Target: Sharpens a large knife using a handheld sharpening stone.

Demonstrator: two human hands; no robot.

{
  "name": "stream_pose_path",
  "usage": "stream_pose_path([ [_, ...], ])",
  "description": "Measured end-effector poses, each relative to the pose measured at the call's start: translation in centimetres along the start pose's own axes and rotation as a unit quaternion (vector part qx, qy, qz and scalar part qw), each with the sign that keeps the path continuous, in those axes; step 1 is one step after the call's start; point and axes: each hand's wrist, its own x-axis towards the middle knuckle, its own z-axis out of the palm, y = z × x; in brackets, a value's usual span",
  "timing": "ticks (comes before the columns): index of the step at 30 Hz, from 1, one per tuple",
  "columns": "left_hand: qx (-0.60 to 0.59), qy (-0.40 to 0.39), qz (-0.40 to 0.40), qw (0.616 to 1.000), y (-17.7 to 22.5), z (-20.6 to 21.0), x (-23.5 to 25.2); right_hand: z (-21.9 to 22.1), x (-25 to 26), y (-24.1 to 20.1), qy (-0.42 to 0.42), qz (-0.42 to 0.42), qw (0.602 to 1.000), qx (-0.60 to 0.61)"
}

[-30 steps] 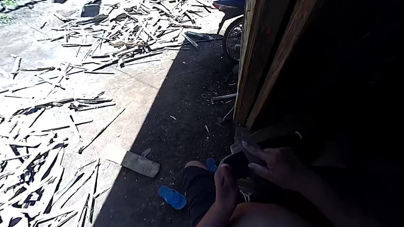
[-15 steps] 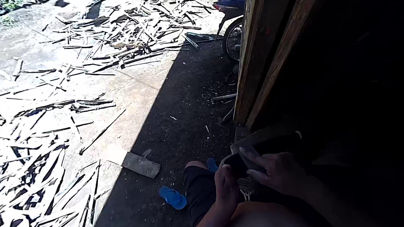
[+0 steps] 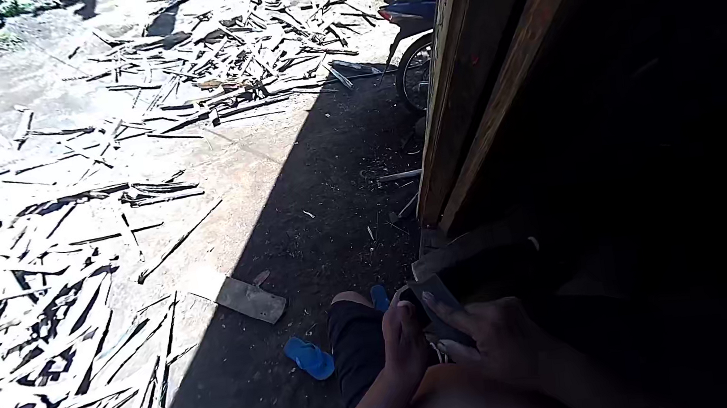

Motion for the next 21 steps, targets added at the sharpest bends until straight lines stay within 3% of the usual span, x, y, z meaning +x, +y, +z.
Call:
stream_pose_path([
  [1, 0.002, -0.002, 0.002, 1.0, 0.0, 0.0, -0.1, 0.1, -0.1, 0.6, -0.002, 0.015, 1.0, 0.0],
  [5, 0.004, 0.003, -0.031, 0.999, -0.4, -0.3, -0.5, -0.9, 1.0, 5.2, -0.089, 0.206, 0.974, 0.016],
  [10, 0.023, 0.008, -0.052, 0.998, 0.3, 0.0, 0.0, 0.5, -0.8, 0.8, -0.002, 0.07, 0.996, 0.059],
  [15, -0.002, 0.025, -0.116, 0.993, 0.2, -0.3, -0.5, 0.1, -0.6, 8.4, -0.081, 0.311, 0.939, 0.119],
  [17, 0.003, 0.029, -0.112, 0.993, 0.4, -0.2, -0.1, -0.9, -0.4, 5.9, -0.103, 0.277, 0.95, 0.101],
  [19, 0.003, 0.032, -0.106, 0.994, 0.7, 0.0, 0.2, -0.5, -1.3, 2.2, -0.076, 0.172, 0.979, 0.084],
  [21, 0.001, 0.035, -0.109, 0.993, 0.9, 0.1, 0.3, 0.4, -1.8, 2.4, -0.056, 0.159, 0.981, 0.096],
])
